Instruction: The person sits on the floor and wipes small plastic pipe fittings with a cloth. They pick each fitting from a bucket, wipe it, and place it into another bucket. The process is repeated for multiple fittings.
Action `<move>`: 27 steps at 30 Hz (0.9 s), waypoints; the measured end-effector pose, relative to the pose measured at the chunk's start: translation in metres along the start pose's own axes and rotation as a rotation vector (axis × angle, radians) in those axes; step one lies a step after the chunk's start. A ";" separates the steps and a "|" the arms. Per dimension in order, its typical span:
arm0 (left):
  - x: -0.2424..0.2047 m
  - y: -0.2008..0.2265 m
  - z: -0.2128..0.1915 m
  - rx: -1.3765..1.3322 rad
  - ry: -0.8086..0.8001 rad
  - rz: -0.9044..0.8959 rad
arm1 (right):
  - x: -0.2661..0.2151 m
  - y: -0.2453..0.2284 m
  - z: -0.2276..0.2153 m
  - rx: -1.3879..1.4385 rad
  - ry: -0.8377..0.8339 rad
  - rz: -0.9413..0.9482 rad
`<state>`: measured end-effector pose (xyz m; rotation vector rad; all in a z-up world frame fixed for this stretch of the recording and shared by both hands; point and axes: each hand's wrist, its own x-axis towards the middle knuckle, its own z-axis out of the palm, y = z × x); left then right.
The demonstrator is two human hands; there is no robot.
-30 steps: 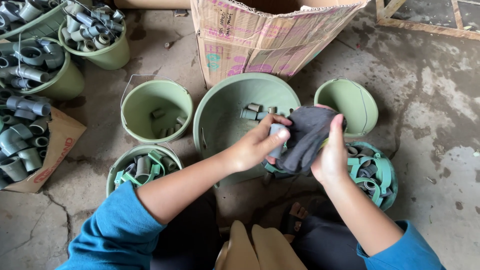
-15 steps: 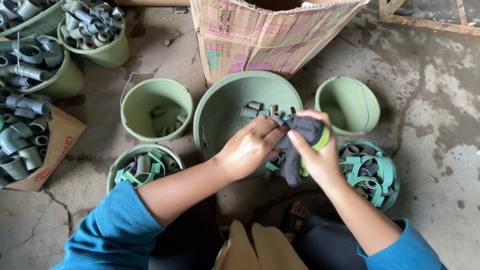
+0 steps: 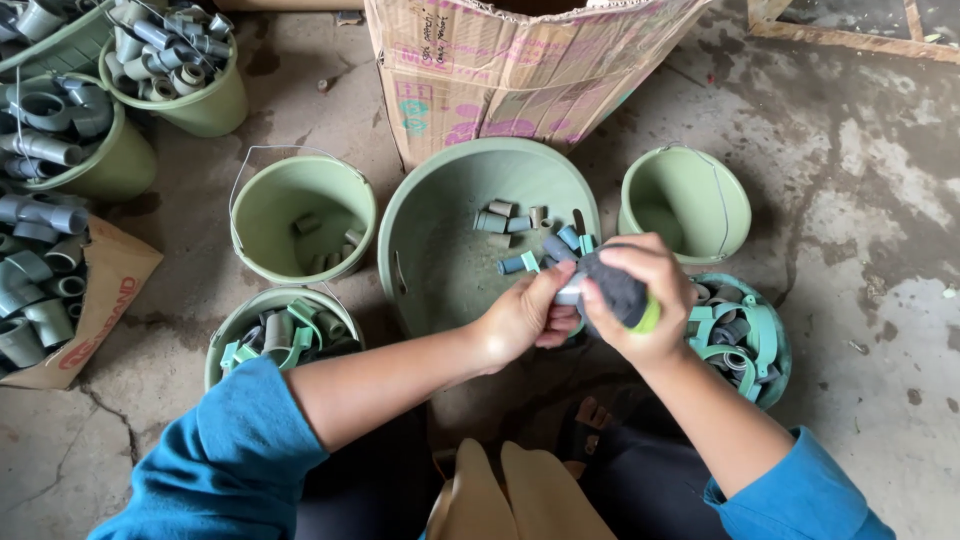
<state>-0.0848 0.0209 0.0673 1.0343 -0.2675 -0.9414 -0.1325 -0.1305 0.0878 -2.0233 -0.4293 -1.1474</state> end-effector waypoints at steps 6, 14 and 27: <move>0.003 0.001 -0.023 0.575 -0.057 0.112 | 0.000 0.003 -0.004 0.115 -0.020 0.009; -0.001 0.048 -0.052 0.946 -0.307 0.635 | 0.003 -0.037 0.009 0.546 0.188 1.037; -0.010 0.064 -0.058 0.838 -0.359 0.558 | -0.003 -0.008 -0.032 0.376 -0.265 0.643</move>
